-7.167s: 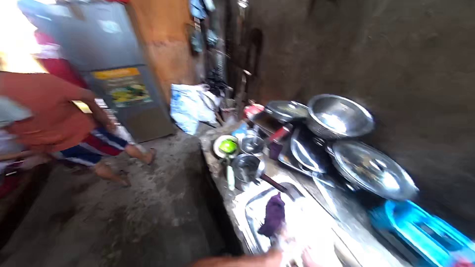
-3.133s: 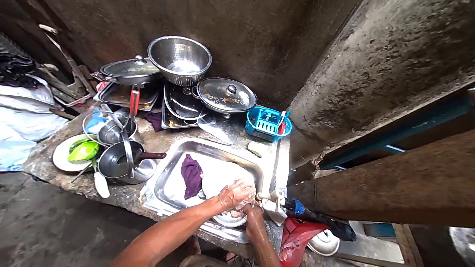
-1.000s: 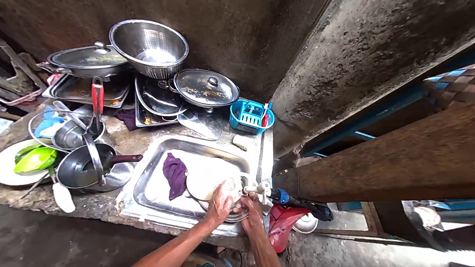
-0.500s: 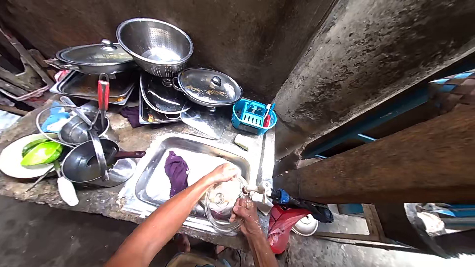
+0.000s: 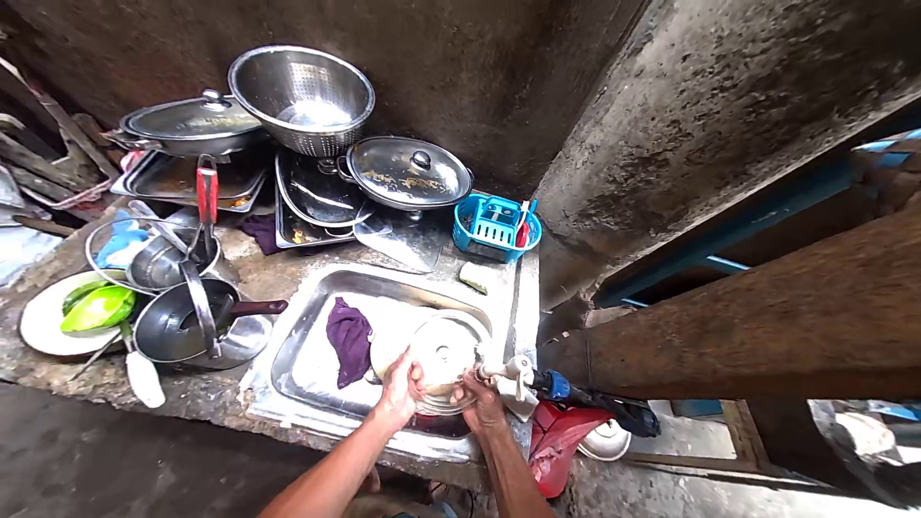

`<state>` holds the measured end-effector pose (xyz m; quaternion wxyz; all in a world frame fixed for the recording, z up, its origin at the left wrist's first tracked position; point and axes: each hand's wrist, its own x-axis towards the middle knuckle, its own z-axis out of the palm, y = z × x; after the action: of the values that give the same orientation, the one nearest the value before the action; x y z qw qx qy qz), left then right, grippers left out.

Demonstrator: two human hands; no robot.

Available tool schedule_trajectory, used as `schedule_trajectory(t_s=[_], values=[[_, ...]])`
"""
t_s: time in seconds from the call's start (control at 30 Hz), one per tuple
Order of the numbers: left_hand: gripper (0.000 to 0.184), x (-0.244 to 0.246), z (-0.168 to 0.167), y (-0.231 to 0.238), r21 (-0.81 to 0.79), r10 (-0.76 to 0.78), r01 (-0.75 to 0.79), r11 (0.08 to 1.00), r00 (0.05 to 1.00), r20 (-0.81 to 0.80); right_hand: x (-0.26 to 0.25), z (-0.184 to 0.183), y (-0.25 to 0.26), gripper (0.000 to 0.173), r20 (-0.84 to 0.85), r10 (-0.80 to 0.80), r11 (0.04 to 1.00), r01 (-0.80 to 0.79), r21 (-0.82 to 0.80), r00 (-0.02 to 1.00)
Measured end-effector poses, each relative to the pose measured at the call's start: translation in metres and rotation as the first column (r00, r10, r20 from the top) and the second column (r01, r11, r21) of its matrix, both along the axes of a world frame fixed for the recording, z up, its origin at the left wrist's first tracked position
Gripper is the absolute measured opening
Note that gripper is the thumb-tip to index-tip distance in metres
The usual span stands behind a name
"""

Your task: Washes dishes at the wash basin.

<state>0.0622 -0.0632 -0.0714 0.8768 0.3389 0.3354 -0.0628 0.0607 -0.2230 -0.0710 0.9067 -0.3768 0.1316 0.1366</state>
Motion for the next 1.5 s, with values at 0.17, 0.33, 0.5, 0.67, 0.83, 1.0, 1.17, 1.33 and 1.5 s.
schedule_trajectory(t_s=[0.17,0.33,0.5,0.67,0.83,1.0,1.17,1.33,1.5], values=[[0.05,0.041,0.022,0.053,0.205,-0.309,0.293,0.934,0.95,0.052,0.009,-0.011,0.003,0.016,-0.017,0.034,0.996,-0.033,0.079,0.999],[0.04,0.074,0.017,0.056,0.824,-0.449,0.393,0.408,0.872,-0.194,0.01,0.013,0.011,0.016,-0.002,0.106,0.993,-0.106,-0.043,0.994],[0.045,0.036,0.0,0.025,0.99,-0.562,0.086,0.116,0.827,-0.006,0.008,0.023,0.024,0.015,-0.079,-0.174,0.983,0.168,-0.078,0.982],[0.061,-0.013,-0.018,-0.015,0.935,-0.31,-0.198,0.293,0.906,0.289,0.005,0.026,0.021,0.028,-0.1,-0.251,0.968,0.251,-0.015,0.963],[0.04,0.017,-0.012,0.008,0.761,-0.241,0.222,0.61,0.966,-0.088,-0.019,0.03,0.005,0.019,-0.024,-0.031,0.968,0.024,-0.249,0.999],[0.051,0.037,0.014,0.047,0.344,-0.115,0.151,0.927,0.986,-0.123,-0.021,0.022,0.009,0.019,0.096,0.11,0.895,-0.057,-0.443,0.989],[0.047,0.039,0.016,0.08,0.427,-0.067,-0.134,0.894,0.903,0.425,-0.022,0.022,0.033,0.074,-0.132,0.106,0.97,-0.132,-0.205,0.986],[0.054,0.045,0.027,0.094,0.672,-0.439,-0.36,0.647,0.545,0.714,-0.022,0.027,0.036,0.042,-0.387,0.238,0.968,-0.25,0.018,0.891],[0.039,0.032,0.031,0.081,0.617,-0.316,-0.261,0.742,0.676,0.666,-0.012,0.028,0.019,0.038,-0.269,0.322,0.921,-0.366,-0.135,0.908]])
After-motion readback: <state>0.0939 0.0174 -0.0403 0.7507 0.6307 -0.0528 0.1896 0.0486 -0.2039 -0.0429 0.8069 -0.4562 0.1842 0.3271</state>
